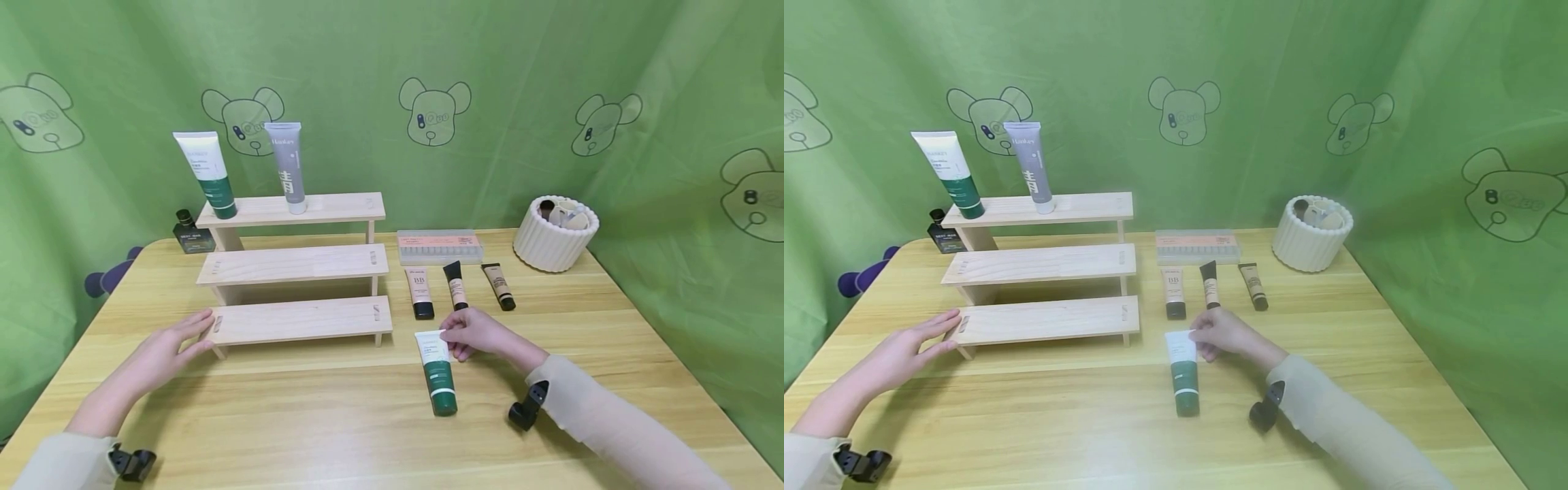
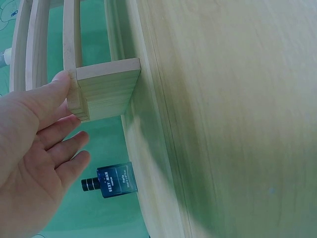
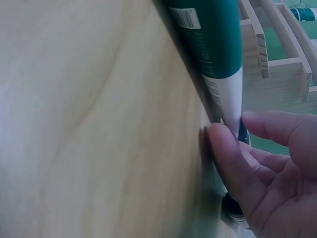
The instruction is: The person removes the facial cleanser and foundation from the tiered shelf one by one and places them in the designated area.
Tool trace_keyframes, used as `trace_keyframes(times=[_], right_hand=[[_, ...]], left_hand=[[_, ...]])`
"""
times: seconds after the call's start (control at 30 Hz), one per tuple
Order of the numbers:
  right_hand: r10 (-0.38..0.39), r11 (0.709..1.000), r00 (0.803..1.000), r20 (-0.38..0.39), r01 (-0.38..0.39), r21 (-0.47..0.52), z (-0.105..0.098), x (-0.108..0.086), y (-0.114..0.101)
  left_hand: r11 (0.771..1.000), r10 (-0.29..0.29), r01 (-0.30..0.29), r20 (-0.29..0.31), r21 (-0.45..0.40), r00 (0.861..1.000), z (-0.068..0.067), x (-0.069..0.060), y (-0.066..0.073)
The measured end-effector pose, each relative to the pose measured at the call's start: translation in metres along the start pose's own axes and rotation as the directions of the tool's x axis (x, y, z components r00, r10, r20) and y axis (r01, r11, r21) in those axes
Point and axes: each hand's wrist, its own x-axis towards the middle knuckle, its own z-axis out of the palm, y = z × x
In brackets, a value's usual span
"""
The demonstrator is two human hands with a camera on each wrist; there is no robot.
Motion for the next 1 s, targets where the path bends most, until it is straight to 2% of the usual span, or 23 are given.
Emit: trace_keyframes(times=[0.17,0.43,0.7,0.87,1.0], right_hand=[[-0.019,0.999,1.000,0.020,0.020,-0.036,-0.007,-0.004,-0.008],[-0.149,0.982,0.989,0.014,0.149,-0.118,-0.025,-0.006,-0.038],[-0.297,0.941,0.955,-0.001,0.292,-0.171,-0.039,0.000,-0.096],[-0.359,0.915,0.933,-0.027,0.347,-0.206,-0.039,0.007,-0.137],[-0.395,0.907,0.917,-0.051,0.380,-0.181,-0.037,0.019,-0.167]], left_hand=[[1.000,0.001,-0.001,0.000,0.000,1.000,0.000,0.000,-0.001],[1.000,0.002,-0.002,-0.005,0.008,1.000,0.001,0.000,-0.002],[1.000,-0.003,0.003,0.003,0.000,1.000,0.001,0.001,-0.002],[1.000,0.002,-0.002,-0.004,0.005,1.000,0.001,0.000,-0.001],[1.000,0.004,-0.004,-0.004,0.008,1.000,0.000,0.000,-0.001]])
